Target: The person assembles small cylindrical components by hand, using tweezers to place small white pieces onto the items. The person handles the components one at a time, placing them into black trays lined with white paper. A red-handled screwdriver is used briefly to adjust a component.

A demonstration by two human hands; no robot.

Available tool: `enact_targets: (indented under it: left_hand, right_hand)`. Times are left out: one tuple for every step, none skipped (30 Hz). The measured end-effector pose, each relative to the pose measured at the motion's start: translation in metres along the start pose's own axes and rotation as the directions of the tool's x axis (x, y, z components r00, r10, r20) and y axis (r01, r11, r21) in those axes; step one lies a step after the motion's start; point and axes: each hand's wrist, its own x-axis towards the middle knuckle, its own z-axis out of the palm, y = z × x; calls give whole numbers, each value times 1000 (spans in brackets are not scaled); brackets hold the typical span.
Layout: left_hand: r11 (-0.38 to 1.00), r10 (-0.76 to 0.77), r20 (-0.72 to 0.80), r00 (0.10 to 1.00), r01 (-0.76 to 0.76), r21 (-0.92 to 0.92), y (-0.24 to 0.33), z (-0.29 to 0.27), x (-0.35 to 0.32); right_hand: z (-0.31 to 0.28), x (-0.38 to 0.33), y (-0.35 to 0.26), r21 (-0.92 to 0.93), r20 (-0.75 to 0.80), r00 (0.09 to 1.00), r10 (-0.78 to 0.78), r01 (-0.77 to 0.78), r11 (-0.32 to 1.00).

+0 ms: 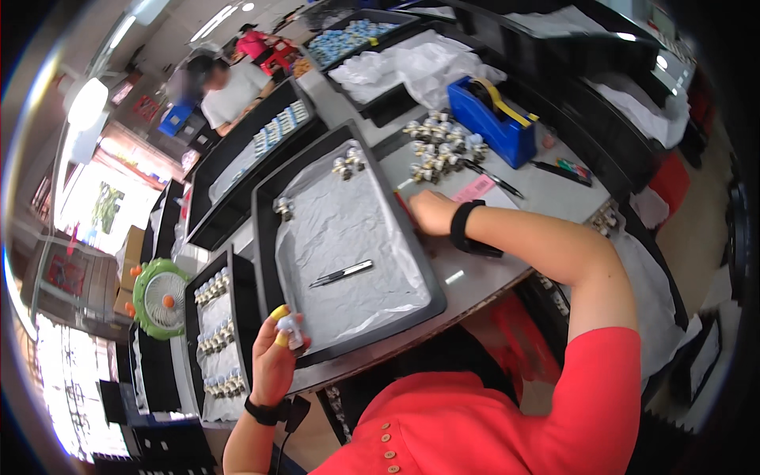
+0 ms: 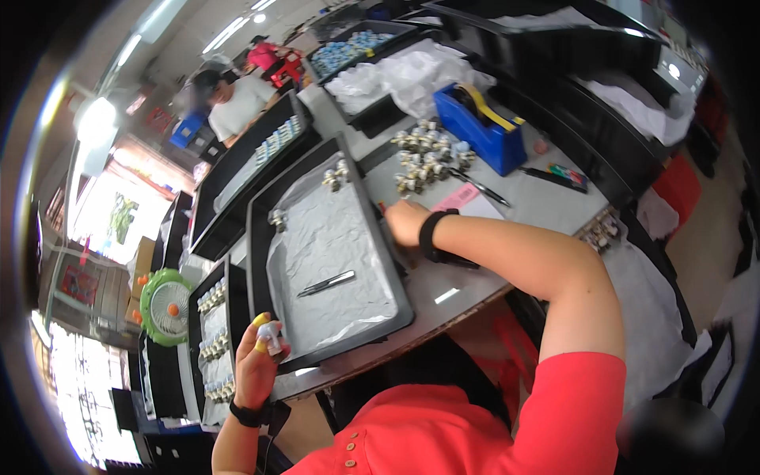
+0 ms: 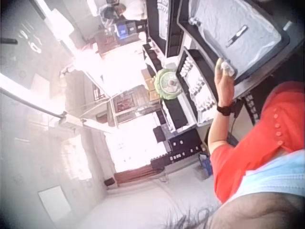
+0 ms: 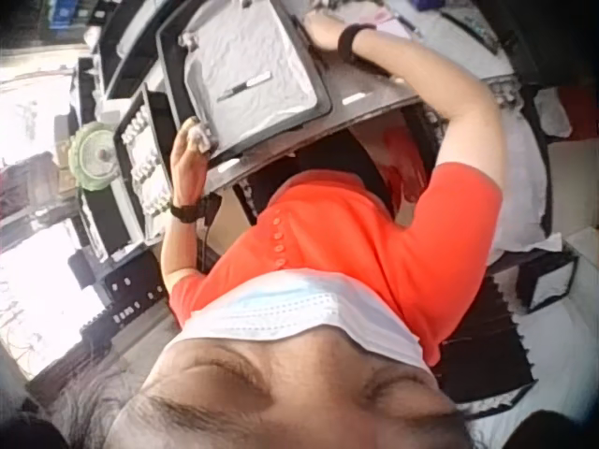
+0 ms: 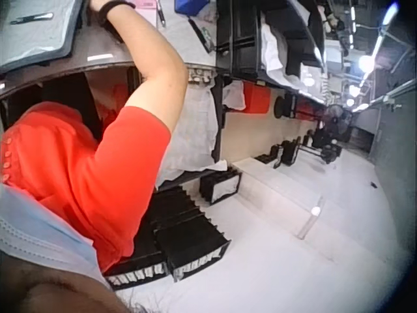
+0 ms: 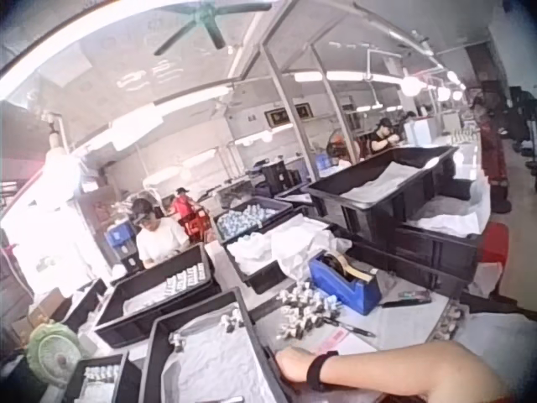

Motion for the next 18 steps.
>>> enact_targets:
  left_hand:
    - [999, -11, 40, 999, 13, -45, 2, 4, 2]
    - [995, -14, 64, 998, 20, -93, 3, 7, 2]
    - [986, -9, 141, 990, 32, -164, 3, 7, 5]
    - [971, 9, 214, 977, 43, -235, 3, 5, 8]
    - [959, -11, 224, 975, 73, -274, 6, 6, 10]
    - [944, -30, 238, 971, 106, -314, 8, 5, 12]
    - [919, -27, 258, 966, 126, -374, 9, 1, 13]
    - [886, -45, 247, 968, 153, -438, 11, 2, 15]
    - [866, -43, 252, 967, 162, -473, 11, -1, 17]
    - [846, -42, 252, 967, 169, -506, 11, -6, 16]
    - [810, -49, 265, 963, 193, -554, 10, -10, 18]
    - [772, -54, 281, 958, 219, -597, 9, -14, 20]
    - [729, -57, 305, 951, 248, -638, 7, -19, 25]
    - [713, -41, 320, 946, 252, -654, 5, -23, 27]
    - [697, -24, 336, 942, 257, -670, 4, -28, 29]
    - [678, -9, 350, 937, 263, -687, 2, -31, 31]
    - [660, -26, 337, 941, 270, -701, 3, -31, 35]
    - [659, -12, 335, 942, 260, -706, 2, -33, 35]
  right_hand:
    - [7, 4, 2, -2, -7, 1000, 18, -18, 1000]
    - [11, 7, 0, 36, -84, 996, 4, -1, 999]
    - [16, 8, 5, 124, -118, 992, 34, -20, 992]
    - [5, 1, -3, 92, -87, 995, 45, -37, 995]
    - [5, -1, 2, 73, -102, 994, -34, 42, 996]
    - [10, -2, 3, 51, -151, 987, 50, -43, 998]
    - [4, -4, -6, 6, -141, 988, 57, -57, 998]
    - [5, -3, -1, -38, -128, 990, 61, -66, 997]
    - [10, -2, 7, -62, -133, 987, 94, -103, 993]
    - [9, 1, 3, -105, -105, 987, 119, -129, 986]
    - [9, 1, 6, -121, -101, 989, 106, -118, 986]
    - [6, 3, 12, -137, -98, 991, 94, -107, 985]
    - [-5, 5, 19, -250, 8, 992, 128, -122, 961]
    - [-15, 10, 15, -358, 115, 980, 164, -113, 927]
    - [-33, 12, 12, -317, 146, 952, 270, -214, 924]
    - [-58, 8, -1, -280, 186, 909, 373, -314, 907]
    - [-82, -1, -9, -148, 183, 881, 436, -414, 898]
    - [-102, -6, -16, -7, 194, 850, 490, -498, 867]
